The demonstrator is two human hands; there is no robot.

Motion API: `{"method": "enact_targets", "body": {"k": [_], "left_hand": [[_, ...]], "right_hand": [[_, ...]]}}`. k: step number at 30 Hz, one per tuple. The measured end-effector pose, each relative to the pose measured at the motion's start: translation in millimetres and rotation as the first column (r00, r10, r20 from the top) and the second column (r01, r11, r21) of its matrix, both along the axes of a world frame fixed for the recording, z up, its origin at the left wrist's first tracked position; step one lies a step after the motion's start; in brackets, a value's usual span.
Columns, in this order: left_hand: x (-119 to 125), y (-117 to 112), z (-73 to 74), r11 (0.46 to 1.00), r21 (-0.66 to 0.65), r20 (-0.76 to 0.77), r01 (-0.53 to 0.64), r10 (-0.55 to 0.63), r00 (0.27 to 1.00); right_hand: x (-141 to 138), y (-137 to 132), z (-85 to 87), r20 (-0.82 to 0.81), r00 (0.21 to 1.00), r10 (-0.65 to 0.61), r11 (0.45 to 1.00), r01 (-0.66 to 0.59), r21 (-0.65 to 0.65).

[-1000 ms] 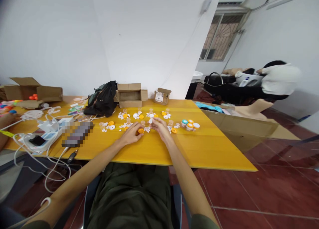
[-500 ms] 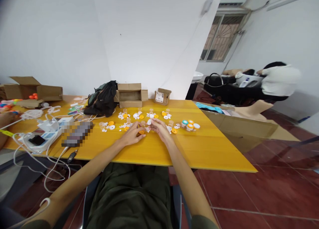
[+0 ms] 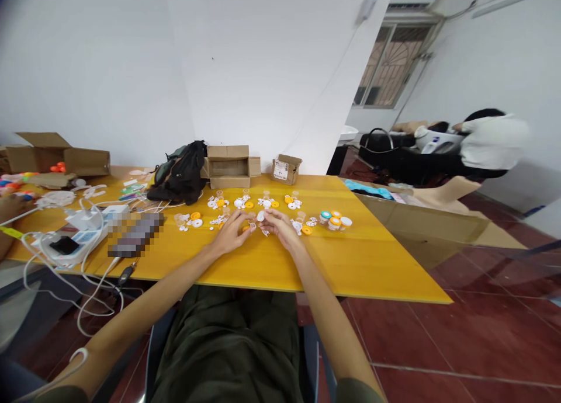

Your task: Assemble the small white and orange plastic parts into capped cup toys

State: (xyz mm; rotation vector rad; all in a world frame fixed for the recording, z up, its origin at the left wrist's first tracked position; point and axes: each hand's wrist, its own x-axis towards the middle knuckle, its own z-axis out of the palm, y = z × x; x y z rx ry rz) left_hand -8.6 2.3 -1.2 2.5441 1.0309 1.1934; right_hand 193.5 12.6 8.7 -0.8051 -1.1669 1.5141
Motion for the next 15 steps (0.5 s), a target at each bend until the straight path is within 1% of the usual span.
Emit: {"method": "enact_targets", "body": {"k": [3,5,10,15], "left_hand": [[1.8,-1.2,3.7,1.000,0.007,0.073,0.024,-0.025,0.997],[3.0,-1.5,4.4,0.999,0.013,0.093,0.035,-0.036,0.995],[4.2,-1.6,3.4,0.999,0.011,0.088,0.033,-0.034,0.996],[3.8,-1.3,2.9,1.000,-0.001,0.088,0.022,-0.021,0.996]], "right_hand": [[-1.7,-3.2,1.2,0.027,0.999,0.046,0.999,-0.046,-0.001],[-3.6,-5.4,2.2,0.041,0.996,0.080,0.997,-0.080,-0.005],[-6.9,-8.3,2.4,0.041,0.989,0.143,0.990,-0.143,-0.011],[-7.2,-7.9,1.0,0.026,0.990,0.142,0.990,-0.142,-0.010]]}}
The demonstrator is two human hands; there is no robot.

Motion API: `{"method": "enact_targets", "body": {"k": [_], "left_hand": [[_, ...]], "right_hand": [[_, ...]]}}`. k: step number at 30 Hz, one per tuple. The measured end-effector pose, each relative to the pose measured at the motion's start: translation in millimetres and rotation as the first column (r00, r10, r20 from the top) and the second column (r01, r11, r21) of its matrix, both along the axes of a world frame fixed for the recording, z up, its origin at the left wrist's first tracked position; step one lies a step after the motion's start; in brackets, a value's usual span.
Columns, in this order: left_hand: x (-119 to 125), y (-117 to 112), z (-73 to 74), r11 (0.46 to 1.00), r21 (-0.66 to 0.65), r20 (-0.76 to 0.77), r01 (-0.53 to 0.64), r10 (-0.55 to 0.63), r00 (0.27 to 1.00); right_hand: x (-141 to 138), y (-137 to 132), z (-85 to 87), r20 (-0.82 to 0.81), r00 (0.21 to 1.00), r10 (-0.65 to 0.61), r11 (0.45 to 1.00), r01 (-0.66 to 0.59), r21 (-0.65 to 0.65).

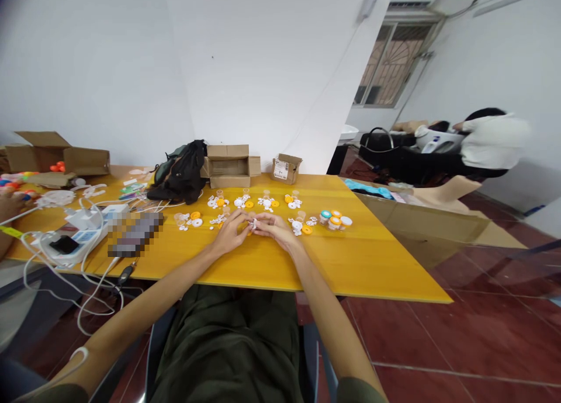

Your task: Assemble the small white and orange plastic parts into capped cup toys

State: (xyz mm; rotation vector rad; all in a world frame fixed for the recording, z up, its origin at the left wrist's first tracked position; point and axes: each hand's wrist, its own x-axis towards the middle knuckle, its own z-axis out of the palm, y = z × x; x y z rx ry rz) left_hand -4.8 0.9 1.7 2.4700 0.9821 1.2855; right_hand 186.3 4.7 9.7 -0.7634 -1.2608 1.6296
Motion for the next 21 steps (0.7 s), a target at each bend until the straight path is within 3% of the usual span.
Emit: {"method": "enact_targets", "body": {"k": [11,21], "left_hand": [[-0.3,1.2,-1.0,0.999,0.024,0.002,0.026,-0.026,1.000],[0.5,3.2,-0.3,0.996,-0.081,0.063,0.035,-0.029,0.998]], "right_hand": [[-0.3,-0.7,-0.8,0.064,0.998,-0.008,1.000,0.007,0.018],[-0.6,-1.9,0.3,0.068,0.997,0.020,0.999,-0.022,0.034]]}}
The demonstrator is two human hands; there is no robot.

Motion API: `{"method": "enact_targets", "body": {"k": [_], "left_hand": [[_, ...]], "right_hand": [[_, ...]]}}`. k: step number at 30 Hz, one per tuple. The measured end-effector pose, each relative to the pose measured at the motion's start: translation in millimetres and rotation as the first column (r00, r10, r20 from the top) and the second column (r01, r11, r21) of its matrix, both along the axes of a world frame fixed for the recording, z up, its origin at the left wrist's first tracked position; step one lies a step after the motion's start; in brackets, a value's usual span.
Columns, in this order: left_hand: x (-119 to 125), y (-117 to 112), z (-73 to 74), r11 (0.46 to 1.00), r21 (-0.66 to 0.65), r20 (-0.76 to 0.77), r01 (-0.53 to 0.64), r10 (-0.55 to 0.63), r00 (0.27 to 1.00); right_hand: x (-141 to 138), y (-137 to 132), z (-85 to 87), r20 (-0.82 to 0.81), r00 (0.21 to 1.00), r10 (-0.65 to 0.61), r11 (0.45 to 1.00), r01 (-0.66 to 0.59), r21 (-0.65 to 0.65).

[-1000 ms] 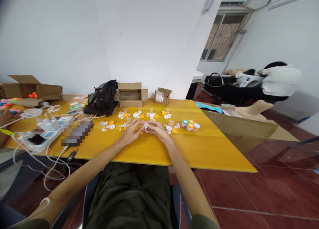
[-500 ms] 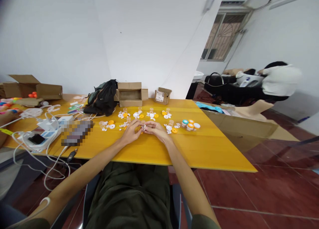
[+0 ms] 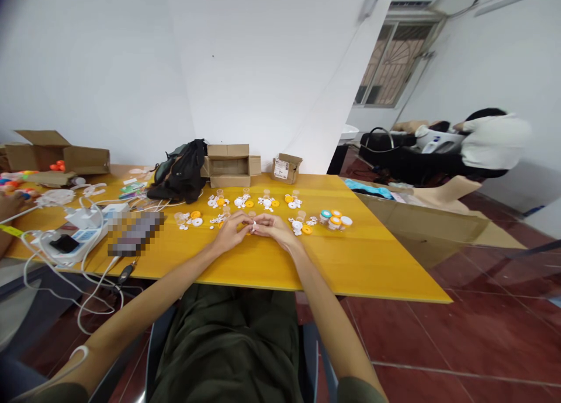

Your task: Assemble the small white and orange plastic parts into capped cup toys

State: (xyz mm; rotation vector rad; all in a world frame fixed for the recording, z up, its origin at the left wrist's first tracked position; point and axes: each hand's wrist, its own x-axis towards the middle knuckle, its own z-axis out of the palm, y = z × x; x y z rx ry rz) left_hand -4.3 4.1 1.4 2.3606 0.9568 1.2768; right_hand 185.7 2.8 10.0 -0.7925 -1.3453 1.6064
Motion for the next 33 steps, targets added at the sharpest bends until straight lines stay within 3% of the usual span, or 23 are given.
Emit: {"method": "enact_targets", "body": {"k": [18,27,30,33], "left_hand": [[3.7,2.9,1.5,0.998,-0.039,0.079,-0.042,0.045,0.996],[2.4,4.1,2.4,0.995,0.013,0.116,-0.102,0.100,0.988],[0.4,1.7,2.3,0.995,0.057,0.054,-0.080,0.077,0.996],[-0.3,-2.1,2.0,0.995,0.102,-0.101,0.002,0.008,0.995]], "right_hand": [[-1.5,2.4,-3.6,-0.019,1.000,-0.008,1.000,0.007,-0.028],[1.0,5.2,-4.8,-0.035,0.997,-0.074,0.996,0.073,-0.049],[3.6,7.9,-4.8,-0.067,0.989,-0.131,0.990,0.127,-0.058],[5.4,10.9,-5.3,-0.109,0.973,-0.203,0.977,0.195,-0.081]]}}
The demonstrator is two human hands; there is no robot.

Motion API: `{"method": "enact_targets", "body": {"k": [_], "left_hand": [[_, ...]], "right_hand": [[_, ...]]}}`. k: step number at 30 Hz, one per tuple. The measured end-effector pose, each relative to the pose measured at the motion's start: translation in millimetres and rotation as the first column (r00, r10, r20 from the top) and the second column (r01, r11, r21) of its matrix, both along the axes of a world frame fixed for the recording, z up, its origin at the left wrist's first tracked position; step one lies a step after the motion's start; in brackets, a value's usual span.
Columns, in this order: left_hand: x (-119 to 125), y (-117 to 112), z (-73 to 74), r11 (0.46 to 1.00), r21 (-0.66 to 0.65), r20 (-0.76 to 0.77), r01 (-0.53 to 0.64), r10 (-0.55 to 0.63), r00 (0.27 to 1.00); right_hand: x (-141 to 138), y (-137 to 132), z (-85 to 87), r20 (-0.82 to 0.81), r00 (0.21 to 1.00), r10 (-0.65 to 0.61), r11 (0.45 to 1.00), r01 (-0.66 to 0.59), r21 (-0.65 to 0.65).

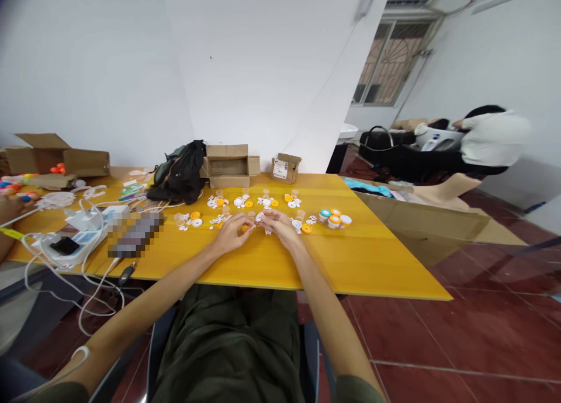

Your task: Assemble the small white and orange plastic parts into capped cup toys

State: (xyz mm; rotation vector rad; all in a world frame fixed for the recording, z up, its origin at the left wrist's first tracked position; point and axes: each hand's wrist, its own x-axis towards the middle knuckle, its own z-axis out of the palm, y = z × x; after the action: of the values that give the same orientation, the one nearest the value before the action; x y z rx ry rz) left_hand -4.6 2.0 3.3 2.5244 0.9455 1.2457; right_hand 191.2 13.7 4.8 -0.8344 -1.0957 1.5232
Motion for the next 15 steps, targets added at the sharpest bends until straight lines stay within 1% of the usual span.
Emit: {"method": "enact_targets", "body": {"k": [4,8,11,15], "left_hand": [[2.0,-3.6,-1.0,0.997,0.062,-0.179,0.054,-0.042,0.983],[3.9,-3.6,-3.8,0.991,0.119,-0.301,0.069,-0.030,0.953],[4.1,-2.6,-5.9,0.988,0.145,-0.346,0.058,-0.004,0.938],[4.3,-1.1,-6.9,0.987,0.149,-0.328,0.053,-0.001,0.945]], "right_hand": [[1.2,2.1,-0.5,-0.023,0.999,-0.042,0.999,0.041,-0.026],[1.7,2.5,-1.4,-0.019,0.999,-0.033,0.999,0.033,-0.031],[2.2,2.9,-2.6,-0.029,0.999,-0.032,0.999,0.031,-0.043],[4.0,4.2,-4.8,-0.032,0.999,-0.020,0.998,0.019,-0.052]]}}
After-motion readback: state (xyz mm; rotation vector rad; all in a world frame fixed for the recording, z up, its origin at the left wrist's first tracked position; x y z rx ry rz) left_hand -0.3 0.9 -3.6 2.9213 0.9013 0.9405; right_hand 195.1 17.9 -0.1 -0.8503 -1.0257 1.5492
